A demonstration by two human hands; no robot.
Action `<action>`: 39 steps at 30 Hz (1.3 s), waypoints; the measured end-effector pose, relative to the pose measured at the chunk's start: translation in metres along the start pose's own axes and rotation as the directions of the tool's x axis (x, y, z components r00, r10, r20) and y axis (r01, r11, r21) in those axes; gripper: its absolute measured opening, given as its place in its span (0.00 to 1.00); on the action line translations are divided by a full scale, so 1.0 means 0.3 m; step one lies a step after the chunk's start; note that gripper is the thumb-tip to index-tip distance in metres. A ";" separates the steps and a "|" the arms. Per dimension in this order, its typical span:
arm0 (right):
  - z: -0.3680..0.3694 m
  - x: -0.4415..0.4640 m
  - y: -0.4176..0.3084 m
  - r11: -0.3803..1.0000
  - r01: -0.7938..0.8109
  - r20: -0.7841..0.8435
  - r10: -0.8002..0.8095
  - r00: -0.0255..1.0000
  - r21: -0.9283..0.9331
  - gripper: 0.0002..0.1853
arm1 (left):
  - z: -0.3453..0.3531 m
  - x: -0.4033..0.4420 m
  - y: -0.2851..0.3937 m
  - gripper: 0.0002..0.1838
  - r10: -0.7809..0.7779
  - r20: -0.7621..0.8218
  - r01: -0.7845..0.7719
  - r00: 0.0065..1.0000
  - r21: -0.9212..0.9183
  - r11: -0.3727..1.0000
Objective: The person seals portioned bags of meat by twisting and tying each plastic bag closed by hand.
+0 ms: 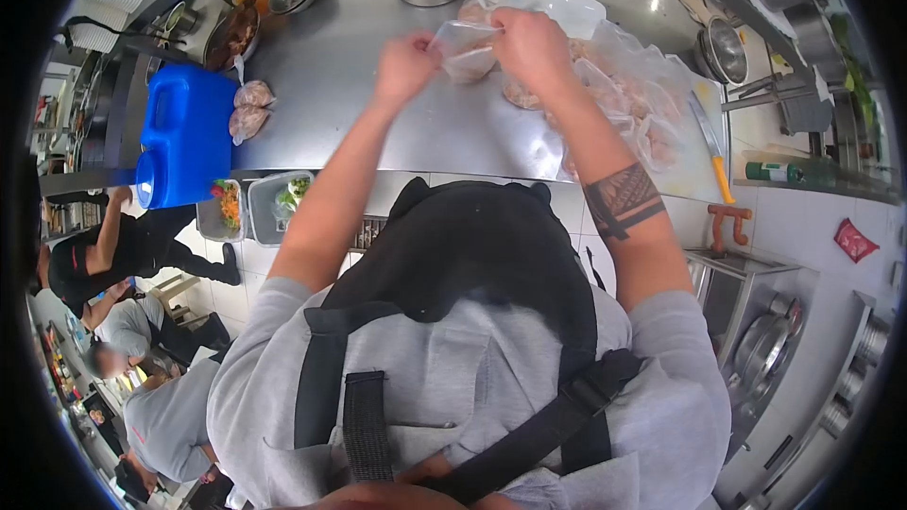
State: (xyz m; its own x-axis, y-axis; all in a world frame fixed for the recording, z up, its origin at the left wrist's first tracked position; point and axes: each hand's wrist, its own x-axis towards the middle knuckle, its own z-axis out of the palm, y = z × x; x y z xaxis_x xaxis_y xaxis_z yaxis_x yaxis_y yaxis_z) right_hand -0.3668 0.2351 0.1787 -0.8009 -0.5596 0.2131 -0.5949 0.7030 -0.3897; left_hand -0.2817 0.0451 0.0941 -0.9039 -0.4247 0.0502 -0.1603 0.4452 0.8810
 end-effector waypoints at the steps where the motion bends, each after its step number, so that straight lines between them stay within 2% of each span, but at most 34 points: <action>1: -0.034 0.002 -0.009 1.000 -0.009 -0.004 0.009 1.000 0.005 0.06 | -0.045 0.012 0.016 0.11 0.207 -0.111 -0.183 0.972 0.195 0.964; 4: -0.071 -0.017 -0.025 0.998 -0.017 -0.008 0.016 1.000 -0.066 0.06 | -0.176 0.001 0.138 0.09 0.123 0.012 -0.124 0.992 0.136 0.983; 7: -0.080 -0.025 -0.028 0.999 0.007 0.022 -0.006 1.000 -0.049 0.07 | -0.212 -0.006 0.166 0.09 0.134 0.026 -0.137 0.991 0.181 0.974; 9: -0.089 -0.048 -0.036 0.992 -0.001 0.079 -0.009 0.997 0.126 0.05 | -0.226 -0.033 0.195 0.08 0.122 0.065 -0.132 0.990 0.184 0.974; 10: -0.088 -0.057 -0.045 0.991 -0.001 0.084 -0.010 0.996 0.131 0.05 | -0.234 -0.051 0.202 0.08 0.114 0.103 -0.132 0.988 0.186 0.974; 12: -0.092 -0.080 -0.066 0.901 -0.208 0.342 0.072 0.937 0.381 0.06 | -0.227 -0.089 0.212 0.08 0.135 0.119 -0.156 0.984 0.182 0.971; 16: -0.125 -0.139 -0.120 0.860 -0.175 0.379 -0.022 0.925 0.479 0.07 | -0.239 -0.118 0.211 0.08 0.179 0.125 -0.203 0.976 0.220 0.954; 18: -0.142 -0.149 -0.095 0.722 -0.339 0.397 0.097 0.913 0.603 0.09 | -0.263 -0.122 0.192 0.08 0.153 0.142 -0.180 0.978 0.204 0.962; 19: -0.133 -0.151 -0.057 0.722 -0.340 0.401 0.095 0.911 0.602 0.09 | -0.273 -0.125 0.183 0.08 0.131 0.159 -0.160 0.979 0.188 0.969; 21: -0.061 -0.153 0.037 0.802 -0.229 0.376 0.006 0.926 0.551 0.15 | -0.273 -0.127 0.150 0.07 0.095 0.147 -0.119 0.985 0.165 0.979; 22: 0.011 -0.170 0.059 0.804 -0.225 0.376 0.002 0.927 0.550 0.15 | -0.270 -0.122 0.134 0.07 0.063 0.138 -0.083 0.988 0.140 0.987; 23: 0.104 -0.203 0.088 0.877 0.053 0.223 -0.179 0.958 0.477 0.18 | -0.260 -0.116 0.129 0.07 0.063 0.136 -0.082 0.989 0.140 0.987; 25: 0.256 -0.231 0.058 0.837 0.369 0.049 -0.423 0.905 0.405 0.20 | -0.228 -0.099 0.124 0.10 -0.003 0.221 0.033 0.975 -0.134 0.990; 26: 0.315 -0.213 -0.003 0.786 0.420 0.006 -0.473 0.881 0.454 0.20 | -0.221 -0.087 0.113 0.10 -0.001 0.219 0.032 0.976 -0.135 0.990; 27: 0.324 -0.189 -0.003 0.784 0.422 0.005 -0.476 0.880 0.455 0.20 | -0.215 -0.077 0.098 0.13 -0.053 0.223 0.140 0.973 -0.396 0.908; 28: 0.334 -0.161 -0.006 0.789 0.237 0.150 -0.382 0.912 0.567 0.17 | -0.214 -0.073 0.079 0.16 -0.101 0.238 0.232 0.966 -0.622 0.748; 29: 0.341 -0.143 -0.016 0.766 0.037 0.301 -0.296 0.907 0.642 0.15 | -0.216 -0.079 0.003 0.16 -0.102 0.235 0.230 0.967 -0.618 0.752; 30: 0.304 -0.137 -0.047 0.762 0.039 0.295 -0.296 0.908 0.646 0.15 | -0.221 -0.092 -0.112 0.20 -0.004 0.210 0.104 0.978 -0.467 0.878; 31: 0.220 -0.129 -0.095 0.765 -0.083 0.373 -0.214 0.903 0.638 0.13 | -0.225 -0.096 -0.171 0.24 0.098 0.208 -0.033 0.973 -0.296 0.954; 32: 0.148 -0.113 -0.136 0.758 -0.203 0.449 -0.130 0.884 0.620 0.13 | -0.212 -0.125 -0.145 0.24 0.104 0.214 -0.037 0.971 -0.294 0.955; 33: 0.104 -0.091 -0.164 0.757 -0.204 0.444 -0.125 0.887 0.620 0.13 | -0.181 -0.190 -0.090 0.24 0.174 0.268 -0.092 0.947 -0.291 0.952; 35: 0.057 -0.069 -0.206 0.747 -0.322 0.556 -0.075 0.828 0.581 0.10 | -0.134 -0.241 0.025 0.24 0.239 0.323 -0.144 0.916 -0.293 0.945; 36: 0.076 -0.068 -0.206 0.747 -0.325 0.559 -0.074 0.826 0.580 0.10 | -0.123 -0.247 0.093 0.22 0.177 0.347 -0.087 0.921 -0.259 0.962; 37: 0.106 -0.056 -0.199 0.798 -0.019 0.286 -0.193 0.939 0.603 0.10 | -0.112 -0.251 0.129 0.21 0.115 0.366 -0.032 0.924 -0.225 0.974; 38: 0.113 -0.046 -0.204 0.800 0.284 -0.001 -0.334 0.942 0.529 0.10 | -0.096 -0.248 0.127 0.21 0.115 0.364 -0.032 0.924 -0.226 0.974; 39: 0.112 -0.039 -0.200 0.800 0.287 -0.002 -0.336 0.942 0.527 0.10 | -0.079 -0.237 0.121 0.18 -0.023 0.405 0.125 0.914 -0.227 0.966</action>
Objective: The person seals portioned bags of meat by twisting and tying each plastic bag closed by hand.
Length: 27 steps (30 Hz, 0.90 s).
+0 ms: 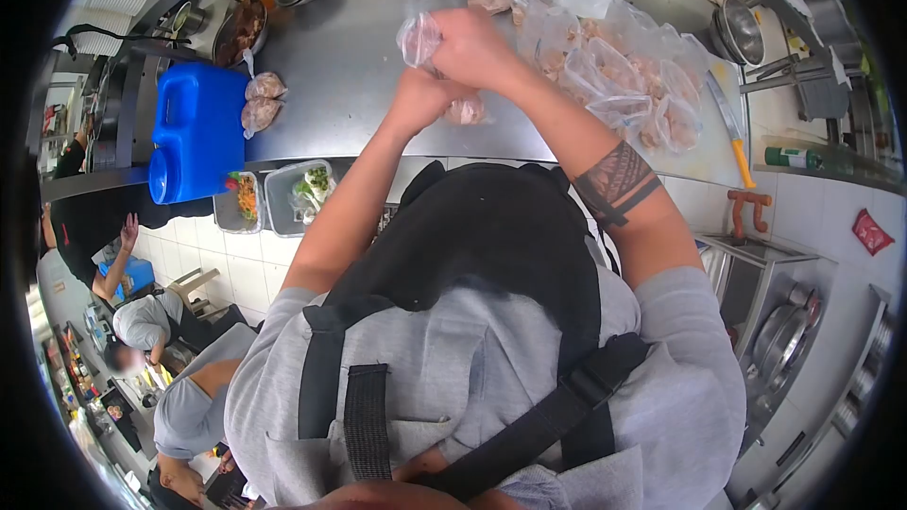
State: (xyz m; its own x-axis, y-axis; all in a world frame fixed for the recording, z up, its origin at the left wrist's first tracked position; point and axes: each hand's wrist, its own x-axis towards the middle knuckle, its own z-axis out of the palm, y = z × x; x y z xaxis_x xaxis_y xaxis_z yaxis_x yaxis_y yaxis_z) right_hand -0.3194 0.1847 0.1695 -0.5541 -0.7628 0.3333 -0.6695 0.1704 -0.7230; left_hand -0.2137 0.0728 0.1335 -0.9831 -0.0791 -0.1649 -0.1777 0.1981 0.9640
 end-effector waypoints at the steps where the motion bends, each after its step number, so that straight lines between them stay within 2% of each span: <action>1: -0.007 0.006 0.005 0.997 -0.034 -0.028 0.032 0.999 -0.076 0.10 | 0.005 0.011 -0.005 0.16 -0.142 0.015 0.143 0.990 -0.062 0.988; 2: -0.016 0.010 0.008 0.986 -0.070 -0.061 0.062 0.996 -0.150 0.10 | 0.005 0.001 0.015 0.16 -0.138 0.017 0.139 0.990 -0.061 0.988; 3: -0.021 0.011 0.021 0.986 -0.072 -0.066 0.062 0.996 -0.152 0.10 | 0.004 -0.017 0.037 0.12 -0.068 0.043 0.073 0.997 -0.139 0.988; 4: -0.025 0.007 0.036 0.993 -0.077 -0.188 0.060 0.980 -0.085 0.11 | 0.003 -0.037 0.053 0.09 0.003 0.065 0.011 0.998 -0.217 0.976; 5: -0.031 0.002 0.043 0.997 -0.074 -0.307 0.065 0.950 -0.016 0.11 | -0.002 -0.053 0.055 0.09 0.004 0.070 0.010 0.998 -0.213 0.977; 6: -0.039 -0.009 0.049 0.997 -0.076 -0.314 0.068 0.947 -0.015 0.11 | -0.010 -0.069 0.054 0.08 0.121 -0.017 -0.122 0.992 -0.122 0.985; 7: -0.045 -0.022 0.055 0.975 -0.223 -0.301 0.217 0.928 0.018 0.10 | -0.016 -0.074 0.053 0.08 0.244 -0.090 -0.247 0.966 -0.022 0.969; 8: -0.053 -0.029 0.041 0.930 -0.363 -0.283 0.362 0.888 0.049 0.11 | -0.017 -0.070 0.042 0.08 0.246 -0.084 -0.248 0.966 -0.018 0.969; 9: -0.061 -0.035 0.026 0.930 -0.365 -0.286 0.364 0.887 0.050 0.11 | -0.015 -0.068 0.020 0.10 0.438 -0.142 -0.407 0.888 0.201 0.891; 10: -0.073 -0.037 0.011 0.813 -0.553 -0.168 0.579 0.798 0.182 0.12 | -0.012 -0.068 0.002 0.12 0.620 -0.154 -0.517 0.769 0.419 0.746; 11: -0.083 -0.034 -0.004 0.642 -0.713 -0.023 0.747 0.664 0.281 0.13 | -0.005 -0.073 -0.004 0.12 0.622 -0.154 -0.518 0.768 0.422 0.744; 12: -0.075 -0.042 0.008 0.645 -0.710 -0.025 0.745 0.667 0.284 0.13 | 0.006 -0.081 -0.009 0.12 0.407 -0.200 -0.354 0.891 0.255 0.900; 13: -0.064 -0.057 0.034 0.783 -0.592 -0.253 0.622 0.741 0.189 0.12 | 0.010 -0.082 -0.011 0.12 0.168 -0.202 -0.156 0.965 0.078 0.985; 14: -0.062 -0.059 0.050 0.880 -0.471 -0.454 0.443 0.774 0.056 0.16 | 0.003 -0.076 -0.014 0.12 0.174 -0.205 -0.161 0.963 0.081 0.984; 15: -0.095 -0.057 -0.007 0.882 -0.467 -0.453 0.439 0.776 0.055 0.16 | -0.005 -0.073 -0.019 0.11 0.130 -0.203 -0.116 0.970 0.082 0.990; 16: -0.138 -0.076 -0.072 0.936 -0.121 -0.402 -0.023 0.916 -0.330 0.20 | -0.010 -0.076 -0.023 0.11 0.082 -0.201 -0.067 0.976 0.082 0.994; 17: -0.141 -0.093 -0.100 0.866 0.066 -0.300 -0.242 0.923 -0.495 0.22 | -0.014 -0.081 -0.013 0.11 0.079 -0.201 -0.064 0.976 0.082 0.995; 18: -0.145 -0.110 -0.127 0.737 0.246 -0.180 -0.447 0.876 -0.630 0.25 | -0.020 -0.085 0.004 0.09 0.043 -0.114 -0.044 0.993 -0.004 0.999; 19: -0.118 -0.130 -0.124 0.684 0.391 0.038 -0.470 0.882 -0.616 0.25 | -0.024 -0.087 0.019 0.08 0.016 -0.018 -0.018 1.000 -0.084 0.996; 20: -0.101 -0.144 -0.116 0.630 0.527 0.251 -0.477 0.842 -0.570 0.26 | -0.026 -0.087 0.029 0.08 0.020 -0.009 -0.020 1.000 -0.077 0.997; 21: -0.104 -0.153 -0.097 0.630 0.519 0.242 -0.475 0.846 -0.578 0.26 | -0.029 -0.088 0.039 0.08 0.290 0.017 -0.279 0.957 0.323 0.904; 22: -0.114 -0.160 -0.071 0.666 0.501 0.375 -0.338 0.863 -0.552 0.22 | -0.034 -0.091 0.046 0.08 0.510 0.141 -0.469 0.849 0.647 0.601; 23: -0.127 -0.156 -0.073 0.702 0.479 0.505 -0.195 0.841 -0.527 0.19 | -0.046 -0.101 0.049 0.08 0.512 0.140 -0.470 0.847 0.648 0.599; 24: -0.136 -0.156 -0.077 0.700 0.483 0.507 -0.198 0.839 -0.526 0.19 | -0.060 -0.117 0.048 0.08 0.511 0.207 -0.500 0.834 0.673 0.544; 25: -0.146 -0.162 -0.085 0.720 0.508 0.636 -0.120 0.762 -0.473 0.15 | -0.066 -0.128 0.046 0.08 0.501 0.274 -0.530 0.821 0.692 0.489; 26: -0.151 -0.165 -0.098 0.745 0.520 0.747 -0.044 0.663 -0.418 0.11 | -0.064 -0.131 0.043 0.08 0.497 0.274 -0.528 0.823 0.692 0.492; 27: -0.151 -0.168 -0.099 0.748 0.519 0.749 -0.044 0.661 -0.414 0.11 | -0.058 -0.135 0.037 0.05 0.377 0.240 -0.438 0.895 0.636 0.635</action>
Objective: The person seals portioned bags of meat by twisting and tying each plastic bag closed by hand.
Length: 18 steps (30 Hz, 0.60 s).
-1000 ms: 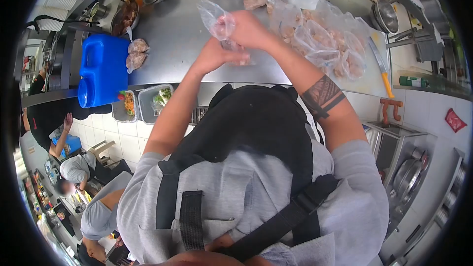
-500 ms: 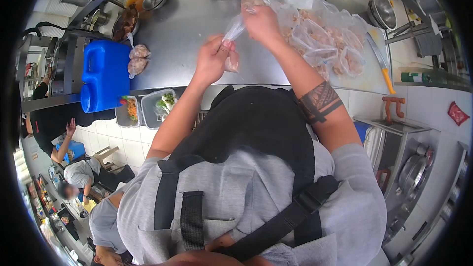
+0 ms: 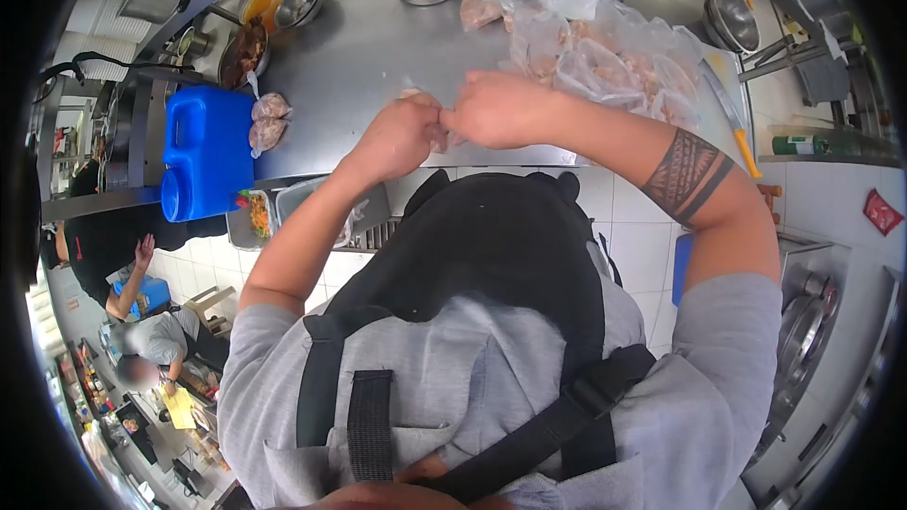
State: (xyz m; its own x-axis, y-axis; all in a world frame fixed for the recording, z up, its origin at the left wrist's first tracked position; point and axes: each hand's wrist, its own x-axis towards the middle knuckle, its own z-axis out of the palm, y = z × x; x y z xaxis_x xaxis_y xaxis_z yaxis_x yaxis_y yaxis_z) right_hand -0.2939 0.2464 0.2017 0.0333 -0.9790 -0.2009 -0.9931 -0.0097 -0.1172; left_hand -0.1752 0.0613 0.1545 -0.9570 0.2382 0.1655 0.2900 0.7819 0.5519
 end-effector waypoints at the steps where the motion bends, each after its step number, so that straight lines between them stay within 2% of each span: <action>1: -0.001 -0.001 0.001 0.997 0.036 -0.022 -0.035 0.999 0.066 0.06 | 0.004 -0.001 0.001 0.05 -0.120 0.076 0.129 0.990 -0.120 0.984; 2: -0.002 -0.001 0.004 0.989 0.074 -0.046 -0.069 0.997 0.129 0.03 | -0.032 0.010 0.031 0.05 -0.122 0.075 0.131 0.990 -0.120 0.984; 3: 0.001 -0.006 0.014 0.989 0.077 -0.046 -0.072 0.996 0.129 0.03 | -0.100 0.027 0.087 0.06 -0.335 0.342 0.451 0.878 -0.354 0.819; 4: 0.007 -0.015 0.032 0.988 0.138 -0.162 -0.126 0.979 0.067 0.04 | -0.138 0.032 0.119 0.06 -0.410 0.622 0.733 0.667 -0.450 0.510; 5: 0.014 -0.023 0.045 0.982 0.189 -0.273 -0.182 0.945 -0.002 0.04 | -0.125 0.014 0.107 0.06 -0.411 0.622 0.734 0.666 -0.449 0.510; 7: 0.041 -0.033 0.052 0.981 0.186 -0.324 -0.157 0.933 0.062 0.04 | -0.076 -0.034 0.055 0.06 -0.240 0.704 0.726 0.669 -0.688 0.005; 8: 0.046 -0.039 0.049 0.974 0.188 -0.369 -0.131 0.920 0.123 0.04 | -0.065 -0.049 0.045 0.06 -0.239 0.708 0.730 0.665 -0.684 0.004; 10: 0.042 -0.059 0.051 0.973 0.176 -0.384 -0.108 0.917 0.147 0.04 | -0.051 -0.072 0.036 0.07 -0.118 0.681 0.652 0.723 -0.728 -0.211; 13: 0.045 -0.070 0.061 0.971 0.163 -0.420 -0.077 0.904 0.172 0.04 | -0.035 -0.079 0.054 0.09 -0.181 0.627 0.573 0.758 -0.772 -0.274; 15: 0.039 -0.067 0.066 0.971 0.158 -0.444 -0.064 0.894 0.178 0.05 | -0.048 -0.066 0.045 0.09 -0.190 0.631 0.578 0.752 -0.770 -0.268; 17: 0.027 -0.065 0.064 0.974 0.098 -0.387 -0.010 0.922 0.207 0.04 | -0.052 -0.060 0.043 0.09 -0.194 0.639 0.589 0.744 -0.765 -0.262; 18: 0.022 -0.067 0.065 0.974 0.105 -0.388 -0.019 0.922 0.202 0.04 | -0.051 -0.057 0.044 0.08 -0.261 0.624 0.576 0.737 -0.781 -0.241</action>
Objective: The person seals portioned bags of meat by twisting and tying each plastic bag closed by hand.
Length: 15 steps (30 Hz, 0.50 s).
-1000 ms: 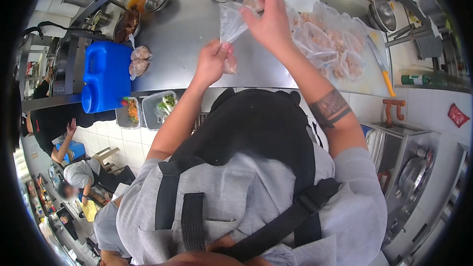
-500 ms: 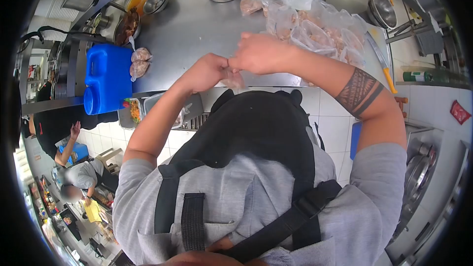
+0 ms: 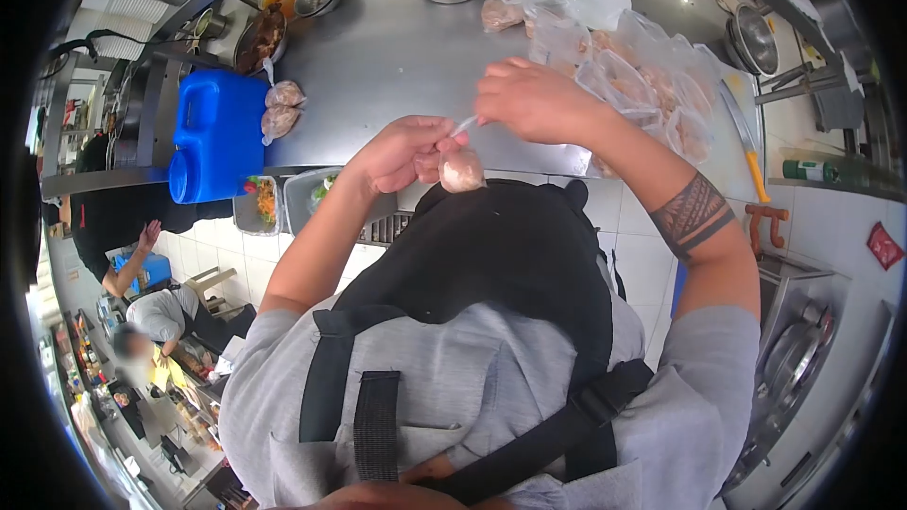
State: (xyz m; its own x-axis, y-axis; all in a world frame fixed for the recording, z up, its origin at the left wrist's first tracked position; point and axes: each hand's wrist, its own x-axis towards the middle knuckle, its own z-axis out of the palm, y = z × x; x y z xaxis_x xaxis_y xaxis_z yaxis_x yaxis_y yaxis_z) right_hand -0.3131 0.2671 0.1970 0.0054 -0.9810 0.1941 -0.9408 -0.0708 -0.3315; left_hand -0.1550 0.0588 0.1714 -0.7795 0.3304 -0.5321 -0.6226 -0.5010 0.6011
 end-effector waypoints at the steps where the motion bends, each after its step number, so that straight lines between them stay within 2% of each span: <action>1: -0.005 0.001 0.001 1.000 -0.018 0.000 0.018 1.000 0.003 0.03 | 0.001 0.003 0.001 0.08 0.027 -0.065 -0.026 0.998 0.018 1.000; 3: -0.004 -0.003 0.003 1.000 -0.023 0.002 0.023 1.000 0.006 0.03 | -0.023 0.019 -0.005 0.08 0.051 -0.110 -0.045 0.993 0.054 0.997; 5: 0.034 -0.014 0.006 0.994 -0.099 0.015 0.099 0.995 0.033 0.05 | -0.040 0.032 -0.018 0.08 0.077 -0.153 -0.063 0.985 0.091 0.994; 6: 0.061 -0.004 -0.001 0.996 -0.089 0.017 0.089 0.996 0.030 0.05 | -0.041 0.041 -0.026 0.08 0.139 -0.224 -0.080 0.965 0.251 0.965; 7: 0.094 0.012 -0.016 0.994 -0.081 -0.177 0.068 0.982 -0.069 0.06 | -0.043 0.052 -0.036 0.09 0.207 -0.284 -0.079 0.936 0.404 0.911; 8: 0.117 0.023 -0.036 0.990 -0.080 -0.269 0.046 0.962 -0.117 0.06 | -0.049 0.067 -0.053 0.09 0.211 -0.288 -0.082 0.934 0.400 0.913; 9: 0.139 0.033 -0.057 0.983 -0.087 -0.359 0.022 0.933 -0.164 0.07 | -0.054 0.083 -0.068 0.09 0.295 -0.276 -0.112 0.915 0.528 0.842; 10: 0.155 0.042 -0.081 0.988 -0.119 -0.236 0.092 0.968 -0.103 0.08 | -0.063 0.093 -0.075 0.10 0.373 -0.250 -0.133 0.894 0.647 0.751; 11: 0.167 0.045 -0.092 0.986 -0.161 -0.106 0.155 0.982 -0.046 0.10 | -0.058 0.090 -0.068 0.10 0.374 -0.250 -0.132 0.893 0.649 0.749; 12: 0.174 0.037 -0.083 0.986 -0.163 -0.109 0.157 0.981 -0.045 0.10 | -0.051 0.084 -0.057 0.10 0.395 -0.206 -0.112 0.895 0.753 0.648; 13: 0.176 0.021 -0.064 0.985 -0.172 -0.022 0.171 0.985 -0.033 0.09 | -0.048 0.080 -0.047 0.11 0.410 -0.158 -0.094 0.898 0.842 0.530; 14: 0.177 0.007 -0.047 0.983 -0.181 0.066 0.182 0.981 -0.025 0.08 | -0.063 0.077 -0.041 0.11 0.412 -0.154 -0.096 0.898 0.845 0.526; 15: 0.184 -0.005 -0.042 0.983 -0.180 0.064 0.182 0.981 -0.031 0.08 | -0.087 0.070 -0.036 0.10 0.431 -0.071 -0.136 0.900 0.891 0.432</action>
State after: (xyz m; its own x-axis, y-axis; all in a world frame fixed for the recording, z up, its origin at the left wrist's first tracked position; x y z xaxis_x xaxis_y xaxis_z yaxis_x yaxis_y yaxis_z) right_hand -0.2826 0.2594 0.1500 -0.1441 -0.9870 0.0708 -0.9363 0.1129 -0.3326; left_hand -0.1630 0.0501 0.1382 -0.9647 0.0243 -0.2623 -0.2235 0.4512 0.8640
